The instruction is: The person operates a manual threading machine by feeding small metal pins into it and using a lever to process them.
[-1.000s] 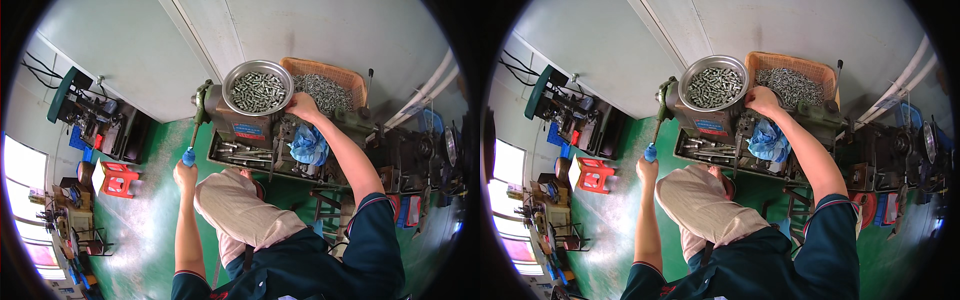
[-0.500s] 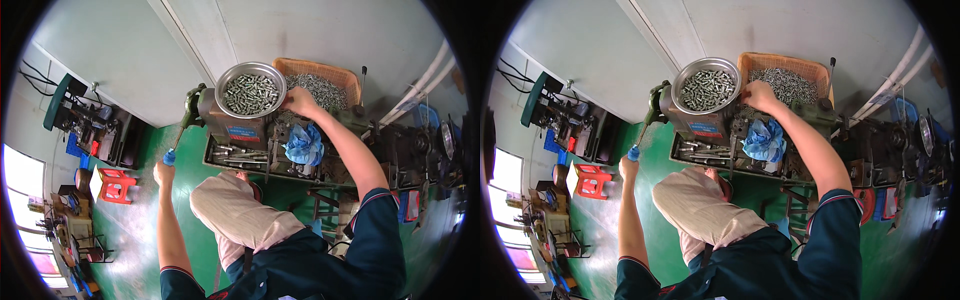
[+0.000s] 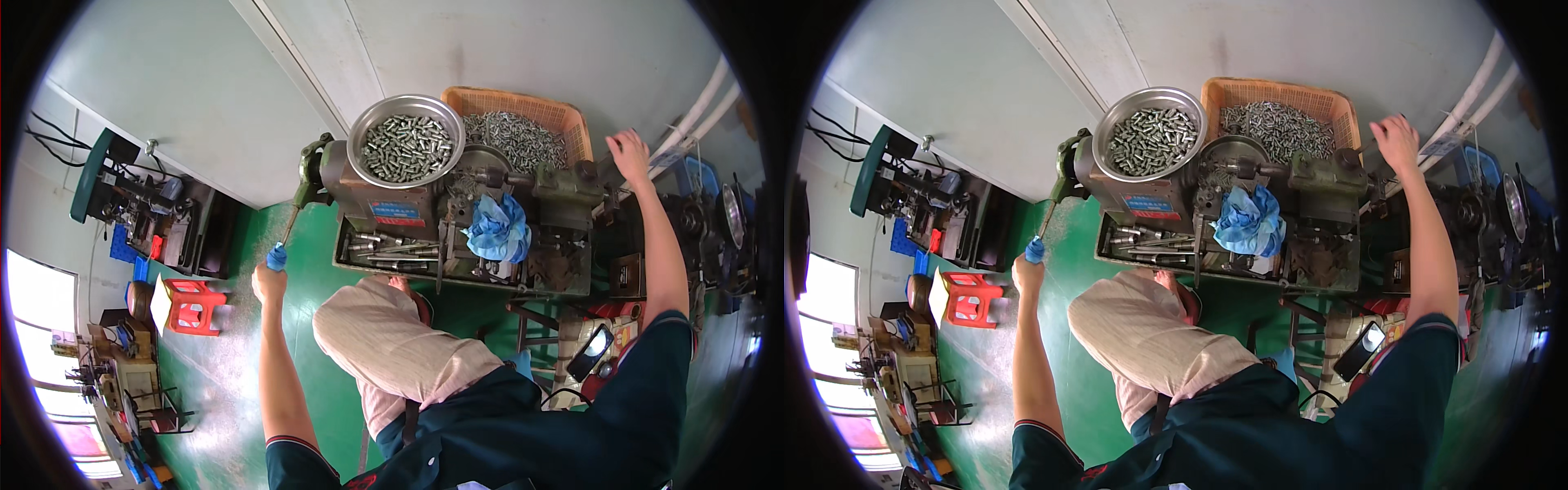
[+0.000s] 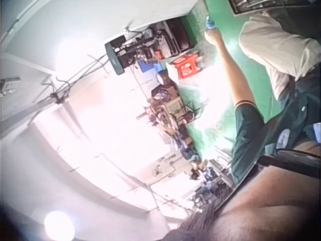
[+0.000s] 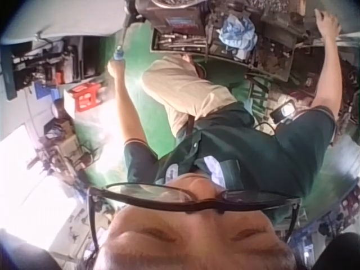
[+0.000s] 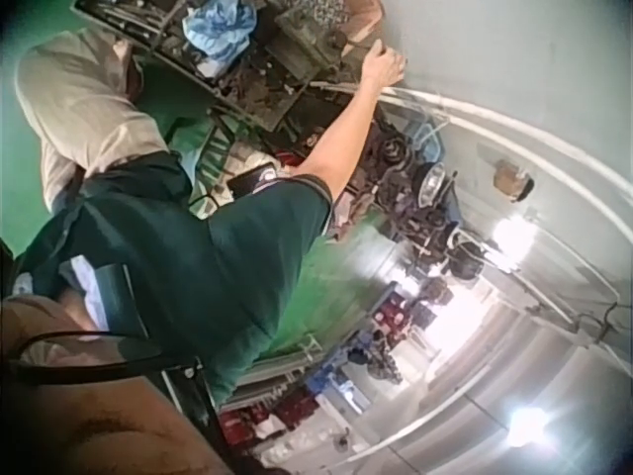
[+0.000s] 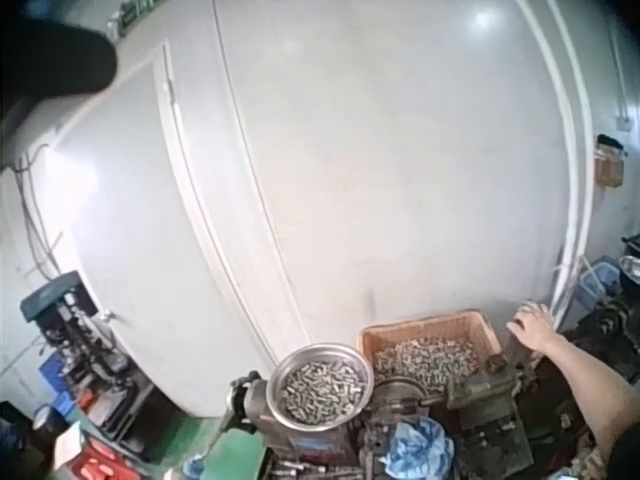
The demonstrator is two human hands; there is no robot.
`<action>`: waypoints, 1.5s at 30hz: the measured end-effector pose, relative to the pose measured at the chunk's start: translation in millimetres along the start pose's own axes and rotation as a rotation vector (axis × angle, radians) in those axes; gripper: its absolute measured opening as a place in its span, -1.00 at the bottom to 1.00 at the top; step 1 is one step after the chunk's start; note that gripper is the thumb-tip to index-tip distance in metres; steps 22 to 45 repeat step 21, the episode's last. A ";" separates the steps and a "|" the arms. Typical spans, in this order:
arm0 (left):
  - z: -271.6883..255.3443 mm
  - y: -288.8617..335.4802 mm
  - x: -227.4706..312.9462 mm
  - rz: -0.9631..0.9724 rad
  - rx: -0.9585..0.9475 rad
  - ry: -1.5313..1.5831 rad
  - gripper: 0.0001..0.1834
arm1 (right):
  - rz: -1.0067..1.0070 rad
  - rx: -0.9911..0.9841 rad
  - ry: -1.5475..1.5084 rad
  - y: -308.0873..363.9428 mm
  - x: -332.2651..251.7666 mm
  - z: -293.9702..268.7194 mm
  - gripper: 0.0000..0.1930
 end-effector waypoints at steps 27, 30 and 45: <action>-2.1 0.8 0.7 0.039 0.031 0.006 -0.82 | 0.091 -0.083 0.124 86.1 16.4 -48.2 -0.41; -2.1 0.8 0.7 0.039 0.031 0.006 -0.82 | 0.091 -0.083 0.124 86.1 16.4 -48.2 -0.41; -2.1 0.8 0.7 0.039 0.031 0.006 -0.82 | 0.091 -0.083 0.124 86.1 16.4 -48.2 -0.41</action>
Point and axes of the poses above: each hand's wrist, its own y-axis away from the middle knuckle, its own z-axis out of the palm, x = y × z, the point moved 6 cm from there along -y, towards the middle knuckle, and after that the axes turned 6 degrees about -y, right-handed, at the moved point
